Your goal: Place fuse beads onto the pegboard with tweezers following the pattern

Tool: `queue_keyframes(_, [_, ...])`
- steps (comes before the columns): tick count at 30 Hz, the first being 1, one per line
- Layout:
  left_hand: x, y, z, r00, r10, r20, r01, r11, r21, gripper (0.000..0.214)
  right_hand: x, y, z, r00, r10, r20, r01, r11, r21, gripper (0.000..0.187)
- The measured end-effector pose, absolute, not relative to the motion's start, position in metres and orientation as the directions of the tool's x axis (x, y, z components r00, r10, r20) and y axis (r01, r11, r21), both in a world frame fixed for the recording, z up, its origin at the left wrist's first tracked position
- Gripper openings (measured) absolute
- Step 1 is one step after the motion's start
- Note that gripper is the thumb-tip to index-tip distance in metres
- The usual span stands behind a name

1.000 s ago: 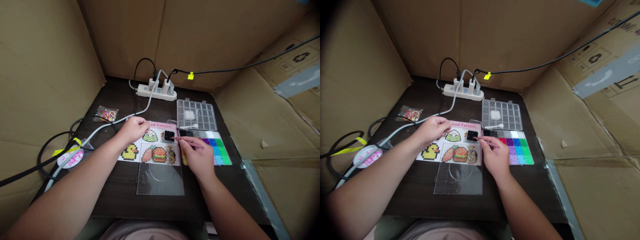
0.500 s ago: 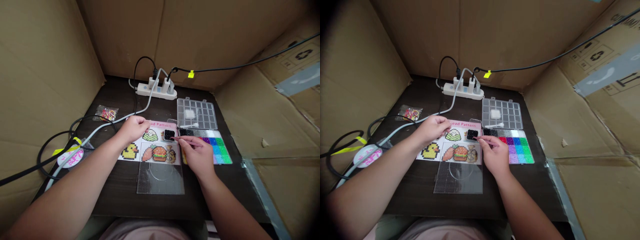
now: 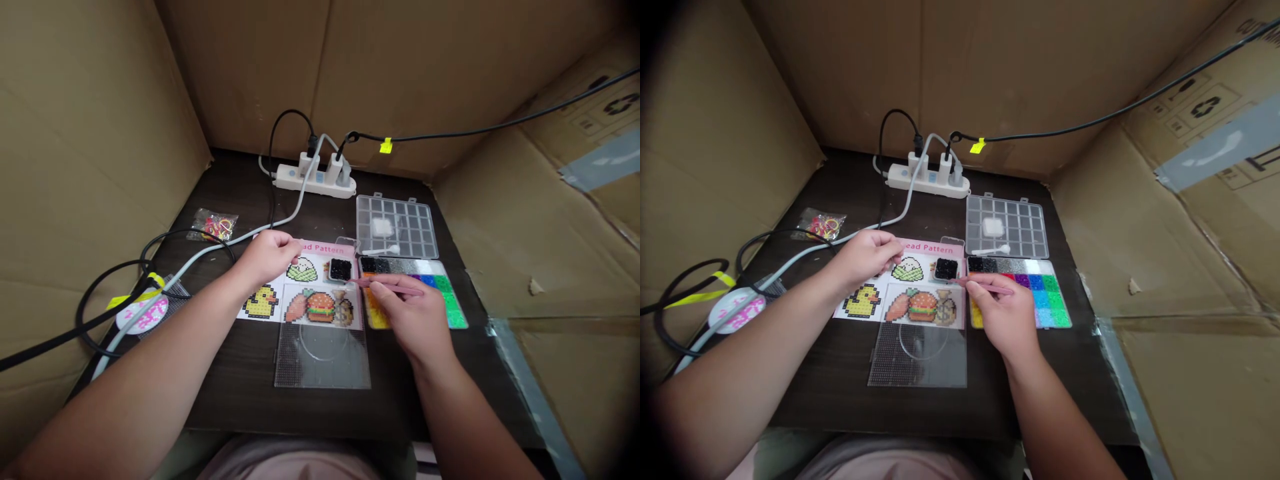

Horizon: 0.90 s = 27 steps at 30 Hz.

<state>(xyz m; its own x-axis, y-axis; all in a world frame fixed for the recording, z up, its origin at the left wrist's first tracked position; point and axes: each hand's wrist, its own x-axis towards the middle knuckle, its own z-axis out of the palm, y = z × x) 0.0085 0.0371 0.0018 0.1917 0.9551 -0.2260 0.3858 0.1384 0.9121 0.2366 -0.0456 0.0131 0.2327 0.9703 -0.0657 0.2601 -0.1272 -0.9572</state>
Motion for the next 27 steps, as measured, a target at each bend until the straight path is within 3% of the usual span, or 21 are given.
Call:
queue_keyframes(5, [0.008,0.038,0.001,0.197,0.954,-0.225,0.372,0.139,0.918,0.031,0.243,-0.048,0.024,0.091,0.989,-0.115,0.409,-0.142,-0.902,0.016])
queue_keyframes(9, [0.009,0.037,0.004,0.2,0.955,-0.217,0.369,0.132,0.92,0.027,0.241,-0.049,0.029,0.037,0.988,-0.15,0.426,-0.152,-0.892,0.015])
queue_keyframes(27, [0.009,0.036,0.002,0.193,0.959,-0.209,0.374,0.125,0.919,0.025,0.239,-0.049,0.03,-0.006,0.979,-0.202,0.465,-0.176,-0.868,0.016])
